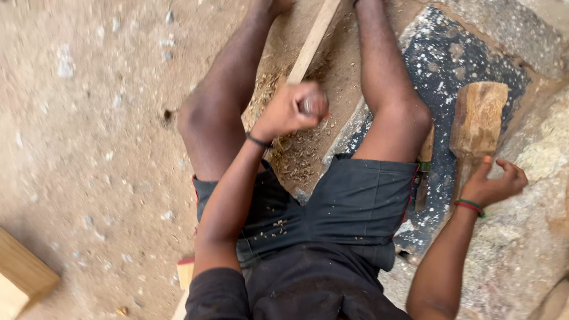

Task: The person sits on the ground and uses a wooden mallet to strike a chisel, carving a groove into a long wooden plank. The person repeatedly adjusts the chisel and strikes it to deepen the cut along the wood.

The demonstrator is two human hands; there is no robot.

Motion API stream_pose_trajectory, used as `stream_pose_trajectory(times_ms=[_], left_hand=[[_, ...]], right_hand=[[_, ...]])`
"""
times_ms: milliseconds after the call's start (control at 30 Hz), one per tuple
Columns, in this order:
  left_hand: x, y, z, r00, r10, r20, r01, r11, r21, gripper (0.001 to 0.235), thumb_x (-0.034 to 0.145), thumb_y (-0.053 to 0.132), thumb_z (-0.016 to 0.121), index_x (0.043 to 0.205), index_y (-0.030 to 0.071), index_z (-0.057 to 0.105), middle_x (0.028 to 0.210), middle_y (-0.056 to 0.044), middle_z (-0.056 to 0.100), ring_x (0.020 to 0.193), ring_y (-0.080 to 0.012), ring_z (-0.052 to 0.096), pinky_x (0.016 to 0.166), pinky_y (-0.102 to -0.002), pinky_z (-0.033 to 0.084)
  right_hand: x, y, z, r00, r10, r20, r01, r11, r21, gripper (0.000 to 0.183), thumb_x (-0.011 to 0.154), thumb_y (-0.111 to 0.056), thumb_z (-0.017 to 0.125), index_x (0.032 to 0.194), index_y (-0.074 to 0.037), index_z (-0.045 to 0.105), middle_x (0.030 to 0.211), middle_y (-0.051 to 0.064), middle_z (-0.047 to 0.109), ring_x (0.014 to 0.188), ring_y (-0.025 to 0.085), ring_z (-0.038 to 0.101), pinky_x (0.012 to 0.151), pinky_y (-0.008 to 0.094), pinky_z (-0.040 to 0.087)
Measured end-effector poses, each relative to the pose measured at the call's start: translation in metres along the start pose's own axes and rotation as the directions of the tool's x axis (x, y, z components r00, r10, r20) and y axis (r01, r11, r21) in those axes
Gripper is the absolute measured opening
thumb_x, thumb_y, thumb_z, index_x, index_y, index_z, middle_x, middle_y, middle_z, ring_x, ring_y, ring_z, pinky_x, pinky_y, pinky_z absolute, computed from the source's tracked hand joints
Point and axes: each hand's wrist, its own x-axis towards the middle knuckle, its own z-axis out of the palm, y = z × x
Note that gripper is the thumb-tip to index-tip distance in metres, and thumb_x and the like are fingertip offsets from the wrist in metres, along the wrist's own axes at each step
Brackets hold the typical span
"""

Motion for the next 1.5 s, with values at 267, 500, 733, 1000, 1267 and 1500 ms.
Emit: stream_pose_trajectory(times_ms=[267, 500, 733, 1000, 1267, 1500], left_hand=[[-0.007, -0.006, -0.019, 0.999, -0.037, -0.032, 0.032, 0.989, -0.147, 0.021, 0.078, 0.014, 0.079, 0.089, 0.005, 0.063, 0.087, -0.001, 0.068, 0.081, -0.0110, 0.065, 0.076, -0.028, 0.054], [-0.012, -0.032, -0.050, 0.981, -0.085, -0.172, 0.043, 0.971, -0.235, 0.018, 0.086, 0.012, 0.076, 0.086, 0.004, 0.059, 0.079, 0.000, 0.058, 0.074, -0.0089, 0.053, 0.067, -0.028, 0.046], [0.004, -0.037, -0.032, 0.939, 0.105, -0.328, -0.151, 0.981, -0.119, 0.028, 0.085, 0.016, 0.085, 0.086, 0.004, 0.060, 0.074, -0.004, 0.055, 0.070, -0.0102, 0.050, 0.064, -0.029, 0.045], [-0.003, -0.032, -0.053, 0.902, 0.093, -0.421, -0.162, 0.978, -0.131, 0.031, 0.086, 0.017, 0.087, 0.084, 0.005, 0.059, 0.074, -0.004, 0.058, 0.068, -0.0098, 0.053, 0.064, -0.028, 0.048], [-0.008, -0.028, -0.042, 0.918, 0.130, -0.376, -0.190, 0.974, -0.127, 0.031, 0.086, 0.020, 0.087, 0.084, 0.006, 0.060, 0.072, -0.002, 0.059, 0.065, -0.0118, 0.054, 0.063, -0.028, 0.047], [0.005, -0.031, -0.035, 0.927, 0.216, -0.308, -0.235, 0.972, -0.024, 0.035, 0.082, 0.029, 0.091, 0.084, 0.008, 0.063, 0.072, -0.004, 0.062, 0.065, -0.0161, 0.061, 0.062, -0.031, 0.050]], right_hand=[[-0.029, -0.007, 0.011, 0.839, 0.397, 0.371, -0.220, 0.872, -0.436, 0.094, 0.075, -0.057, 0.089, 0.142, -0.001, 0.053, 0.134, 0.027, 0.058, 0.123, 0.047, 0.053, 0.096, 0.065, 0.042], [0.005, -0.016, 0.005, 0.820, 0.355, 0.449, -0.128, 0.878, -0.460, 0.079, 0.071, -0.045, 0.096, 0.127, 0.000, 0.065, 0.114, 0.031, 0.070, 0.102, 0.048, 0.068, 0.089, 0.051, 0.055], [0.011, -0.048, -0.002, 0.602, 0.494, 0.627, -0.715, 0.683, 0.148, 0.030, 0.090, -0.014, 0.074, 0.112, 0.003, 0.063, 0.090, 0.016, 0.070, 0.068, 0.031, 0.066, 0.060, 0.045, 0.057], [-0.053, -0.147, -0.079, 0.585, 0.265, 0.766, -0.777, 0.455, 0.436, 0.027, 0.087, -0.011, 0.071, 0.114, -0.009, 0.064, 0.076, 0.004, 0.064, 0.058, 0.017, 0.063, 0.053, 0.033, 0.055], [-0.054, -0.170, -0.088, 0.624, 0.187, 0.758, -0.484, 0.855, 0.187, 0.029, 0.086, -0.011, 0.082, 0.102, 0.003, 0.062, 0.081, 0.011, 0.068, 0.063, 0.019, 0.065, 0.057, 0.033, 0.054], [-0.051, -0.152, -0.073, 0.594, 0.185, 0.783, -0.626, 0.718, 0.305, 0.023, 0.090, -0.010, 0.077, 0.104, 0.001, 0.063, 0.080, 0.010, 0.066, 0.060, 0.019, 0.064, 0.055, 0.034, 0.054]])
